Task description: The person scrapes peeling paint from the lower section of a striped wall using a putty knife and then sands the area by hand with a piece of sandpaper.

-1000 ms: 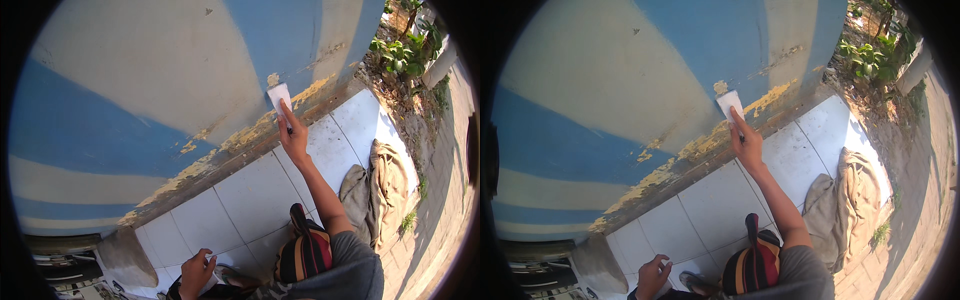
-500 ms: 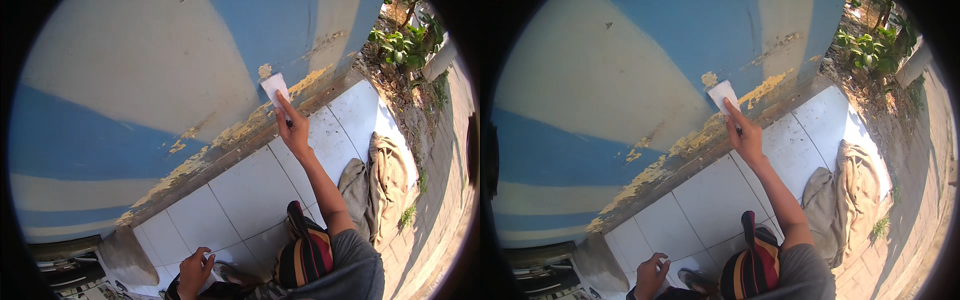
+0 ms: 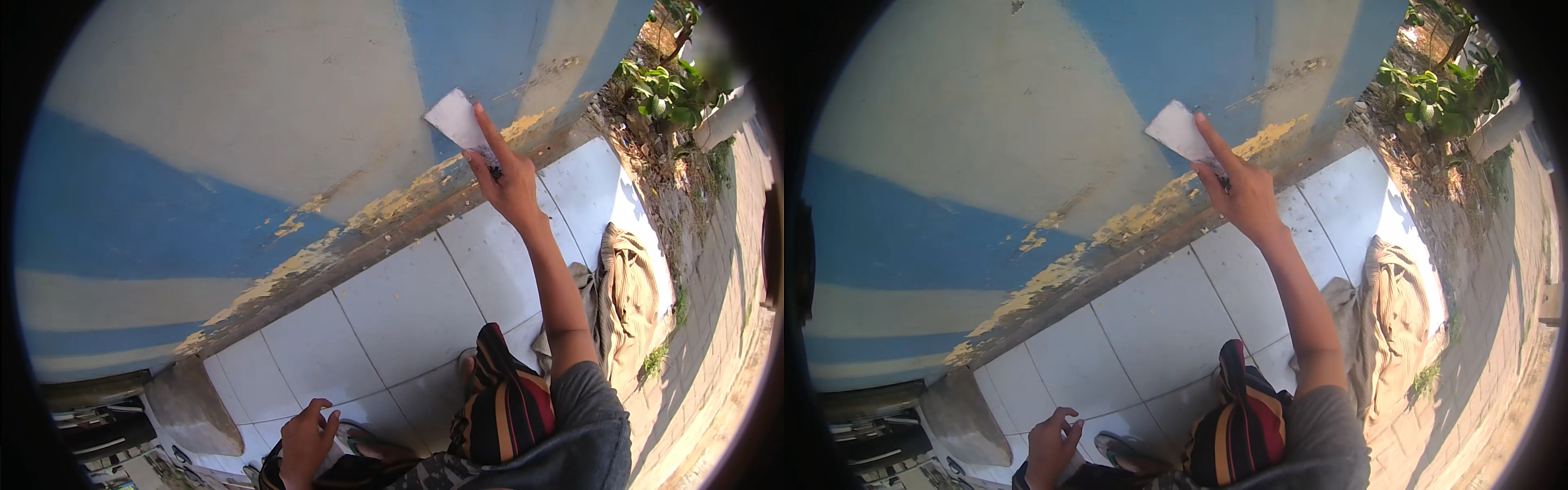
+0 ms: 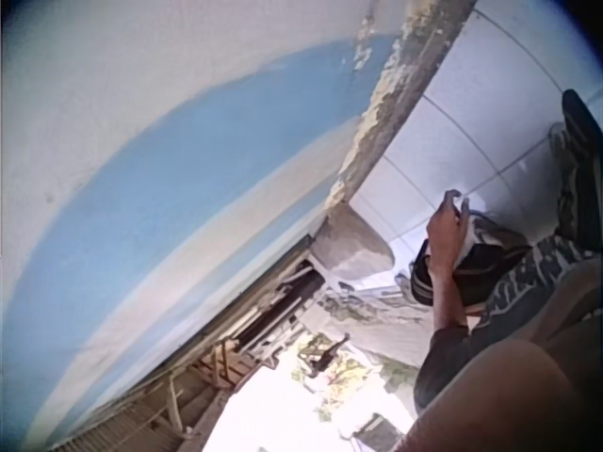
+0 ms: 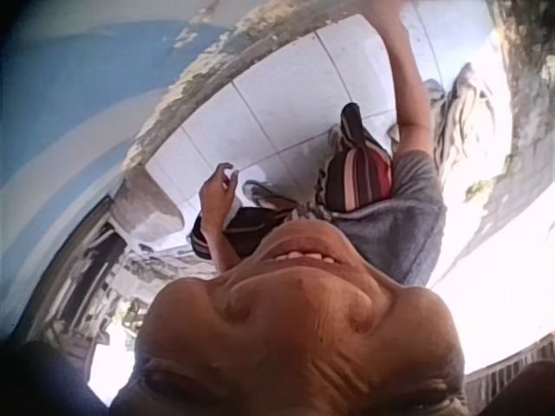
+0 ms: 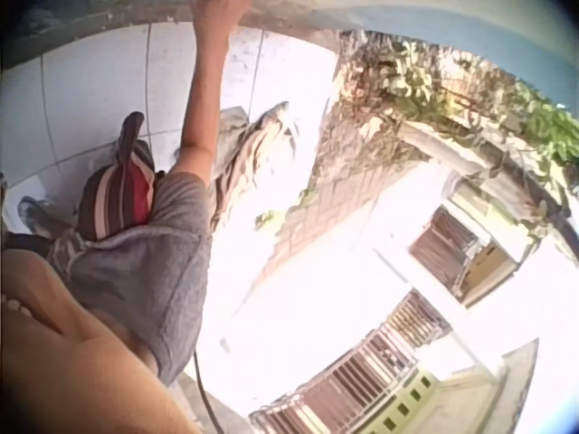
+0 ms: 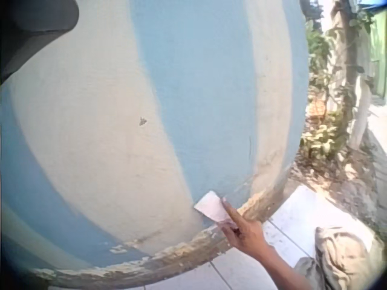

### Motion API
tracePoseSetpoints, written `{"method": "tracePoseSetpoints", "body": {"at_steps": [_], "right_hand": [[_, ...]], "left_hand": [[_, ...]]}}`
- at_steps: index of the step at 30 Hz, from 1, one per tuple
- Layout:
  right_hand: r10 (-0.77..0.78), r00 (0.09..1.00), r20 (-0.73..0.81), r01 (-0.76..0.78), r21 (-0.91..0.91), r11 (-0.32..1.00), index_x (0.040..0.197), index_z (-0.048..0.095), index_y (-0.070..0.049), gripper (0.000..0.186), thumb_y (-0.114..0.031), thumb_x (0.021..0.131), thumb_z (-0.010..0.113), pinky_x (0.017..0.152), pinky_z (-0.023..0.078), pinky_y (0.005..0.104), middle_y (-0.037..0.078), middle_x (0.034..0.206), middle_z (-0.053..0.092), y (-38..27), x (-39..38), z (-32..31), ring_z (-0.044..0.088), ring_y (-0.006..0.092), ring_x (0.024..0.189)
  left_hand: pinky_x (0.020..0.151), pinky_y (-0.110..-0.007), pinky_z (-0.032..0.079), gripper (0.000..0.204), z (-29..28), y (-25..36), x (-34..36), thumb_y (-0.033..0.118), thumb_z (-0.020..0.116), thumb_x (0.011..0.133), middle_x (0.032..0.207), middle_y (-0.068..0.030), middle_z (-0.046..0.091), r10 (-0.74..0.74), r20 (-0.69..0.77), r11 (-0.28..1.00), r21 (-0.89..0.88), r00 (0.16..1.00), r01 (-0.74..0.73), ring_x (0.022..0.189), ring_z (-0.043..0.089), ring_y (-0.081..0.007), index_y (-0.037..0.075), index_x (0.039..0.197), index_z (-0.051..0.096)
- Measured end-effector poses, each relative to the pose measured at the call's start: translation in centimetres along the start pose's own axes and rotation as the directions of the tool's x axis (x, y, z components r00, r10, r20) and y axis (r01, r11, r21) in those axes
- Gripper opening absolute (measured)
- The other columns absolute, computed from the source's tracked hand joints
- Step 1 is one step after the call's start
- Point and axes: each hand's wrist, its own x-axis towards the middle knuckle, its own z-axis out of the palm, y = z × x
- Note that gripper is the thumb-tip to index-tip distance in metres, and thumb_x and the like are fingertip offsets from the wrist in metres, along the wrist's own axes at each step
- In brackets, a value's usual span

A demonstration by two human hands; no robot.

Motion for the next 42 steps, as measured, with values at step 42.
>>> {"method": "tracePoseSetpoints", "body": {"at_steps": [42], "right_hand": [[-0.162, 0.987, -0.001, 0.158, -0.210, 0.965, 0.144, 0.049, -0.033, 0.060, -0.020, 0.090, 0.070, 0.047, 0.046, 0.0305, 0.002, 0.084, 0.072, 2.7, 1.4, -3.8, 0.061, 0.0167, 0.053]], "left_hand": [[0.057, -0.040, 0.049, 0.019, -0.7, 0.9, 0.1, 0.022, 0.069, 0.089, 0.065, -0.0077, 0.065, 0.028, -0.108, 1.000, 0.015, 0.994, -0.026, 0.058, 0.065, -0.0297, 0.011, 0.102, 0.062]]}}
